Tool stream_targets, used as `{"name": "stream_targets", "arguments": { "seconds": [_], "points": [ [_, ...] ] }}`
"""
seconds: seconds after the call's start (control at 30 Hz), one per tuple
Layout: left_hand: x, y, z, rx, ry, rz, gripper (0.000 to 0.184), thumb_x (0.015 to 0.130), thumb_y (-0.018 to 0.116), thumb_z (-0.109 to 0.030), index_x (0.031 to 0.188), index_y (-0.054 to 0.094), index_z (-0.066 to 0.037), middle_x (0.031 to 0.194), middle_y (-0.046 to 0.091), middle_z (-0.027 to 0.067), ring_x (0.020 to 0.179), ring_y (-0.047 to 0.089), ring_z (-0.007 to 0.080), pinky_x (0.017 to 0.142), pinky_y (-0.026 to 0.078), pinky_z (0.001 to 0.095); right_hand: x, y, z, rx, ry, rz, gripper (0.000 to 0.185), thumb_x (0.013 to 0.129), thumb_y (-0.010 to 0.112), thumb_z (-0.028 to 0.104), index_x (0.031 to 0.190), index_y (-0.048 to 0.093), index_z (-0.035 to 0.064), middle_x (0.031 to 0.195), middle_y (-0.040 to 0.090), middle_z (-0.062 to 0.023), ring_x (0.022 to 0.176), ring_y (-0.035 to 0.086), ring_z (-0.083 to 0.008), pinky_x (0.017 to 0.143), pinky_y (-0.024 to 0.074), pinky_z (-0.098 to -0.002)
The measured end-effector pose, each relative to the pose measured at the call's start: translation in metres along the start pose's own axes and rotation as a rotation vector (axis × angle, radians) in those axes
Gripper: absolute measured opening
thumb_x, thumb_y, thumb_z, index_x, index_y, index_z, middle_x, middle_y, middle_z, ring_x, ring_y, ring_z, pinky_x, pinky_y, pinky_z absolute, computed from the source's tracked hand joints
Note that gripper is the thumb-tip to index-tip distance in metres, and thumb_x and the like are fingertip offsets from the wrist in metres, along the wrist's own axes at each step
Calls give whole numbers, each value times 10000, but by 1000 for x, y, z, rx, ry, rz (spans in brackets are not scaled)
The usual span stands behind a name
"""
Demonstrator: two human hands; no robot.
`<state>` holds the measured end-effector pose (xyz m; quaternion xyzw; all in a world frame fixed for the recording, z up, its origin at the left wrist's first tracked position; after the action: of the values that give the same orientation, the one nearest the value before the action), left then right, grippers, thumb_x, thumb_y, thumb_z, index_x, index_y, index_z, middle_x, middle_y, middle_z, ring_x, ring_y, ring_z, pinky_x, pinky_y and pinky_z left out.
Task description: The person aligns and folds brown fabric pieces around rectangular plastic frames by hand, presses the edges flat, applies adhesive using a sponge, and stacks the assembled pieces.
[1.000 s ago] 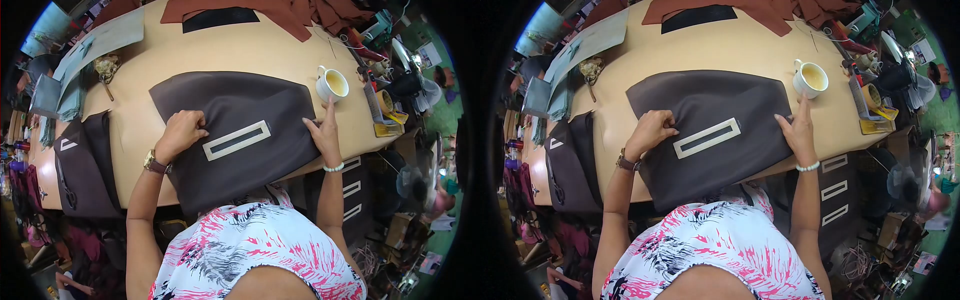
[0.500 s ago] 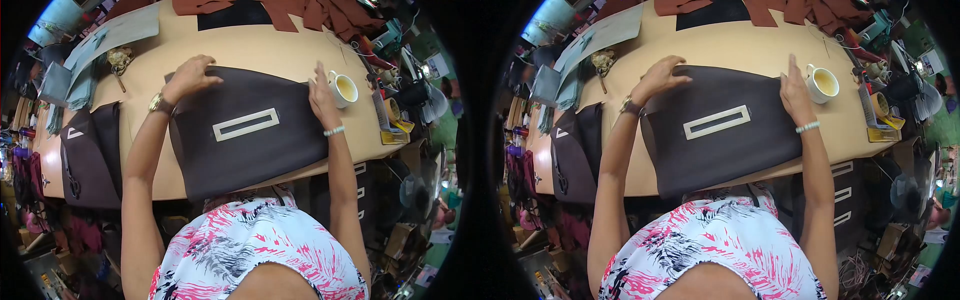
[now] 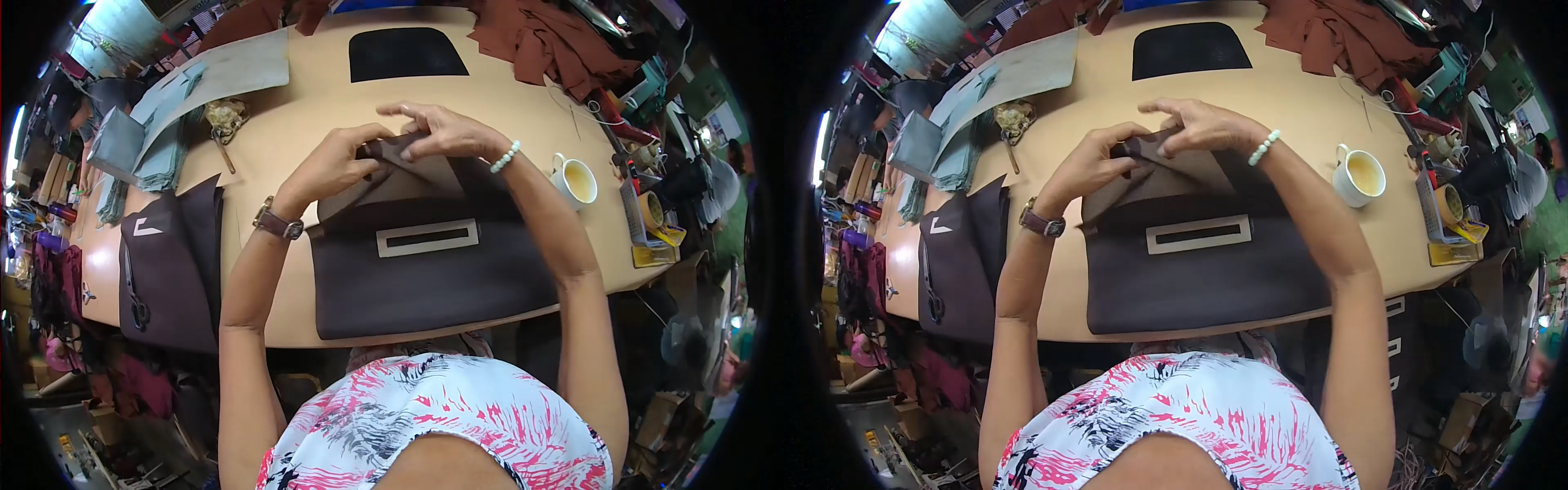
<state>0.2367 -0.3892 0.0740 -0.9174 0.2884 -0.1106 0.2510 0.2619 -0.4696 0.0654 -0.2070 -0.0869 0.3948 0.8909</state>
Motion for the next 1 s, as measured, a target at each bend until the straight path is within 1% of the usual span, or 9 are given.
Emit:
{"name": "stream_targets", "arguments": {
  "seconds": [0.1,0.23,0.4,0.5,0.53,0.63,0.8,0.83,1.0],
  "points": [
    [0,-20,6,307,103,-78,332,751,630,12,1074,556,-3,937,618,97,842,560,156,721,466,278,-18,-12,-6,-198,57,-12,693,709,663,71,1334,365,34,1281,460,-122,1086,504,-241,956,382,-323],
    [14,-21,57,341,-138,83,321,741,654,-2,1047,559,18,844,621,115,729,589,163,656,473,281,-53,-60,-58,-359,241,-117,695,687,677,43,1317,384,44,1237,498,-162,1090,522,-293,923,413,-349],
    [39,-19,110,609,-38,124,425,682,690,-61,1080,553,-1,871,624,179,820,601,301,744,465,358,-80,-109,-120,-590,497,-343,675,697,671,50,1310,390,56,1051,602,-167,1010,565,-326,840,438,-358],
    [35,-25,112,815,-57,-26,484,679,683,-56,1133,520,-18,956,606,171,886,575,332,760,458,386,-79,-114,-155,-1252,499,-256,634,715,676,108,1293,419,68,960,600,-143,897,576,-310,798,445,-361],
    [25,-28,95,889,-67,-140,510,684,687,-69,1157,499,-38,1012,570,151,912,554,328,762,455,404,-88,-104,-97,-1176,186,-609,574,755,671,208,1271,456,82,905,587,-136,850,565,-290,773,450,-360],
    [-3,-17,43,993,213,-272,490,693,695,-94,1144,509,-55,1039,540,138,937,541,305,781,450,404,-101,-76,-50,-779,99,-792,588,794,643,289,1299,425,82,978,585,-135,916,559,-293,812,437,-367],
    [-25,20,67,695,-9,-80,393,772,648,-347,971,606,-11,917,594,154,890,565,317,784,448,396,-111,-10,-33,-712,139,-542,713,798,630,373,1350,320,45,1126,534,-192,1031,520,-336,906,406,-381],
    [-26,26,83,617,-189,3,425,744,673,-338,980,614,10,919,622,188,873,588,333,781,456,391,-110,0,-31,-759,101,-531,736,794,632,381,1356,304,36,1154,520,-205,1054,511,-347,923,399,-384],
    [-22,30,101,398,-193,-23,404,728,686,-270,1002,627,21,924,642,206,879,615,317,783,470,374,-94,2,-63,-941,73,-466,742,748,642,200,1367,271,26,1195,496,-219,1103,480,-367,955,380,-402]
  ]
}}
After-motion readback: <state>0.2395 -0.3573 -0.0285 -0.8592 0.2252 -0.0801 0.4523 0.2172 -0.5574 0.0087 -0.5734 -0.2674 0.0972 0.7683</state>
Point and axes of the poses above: each hand's wrist, its own x-axis towards the middle knuckle, its own y-axis out of the palm, z = x × y, the point moved 10 cm from there along x, towards the middle knuckle
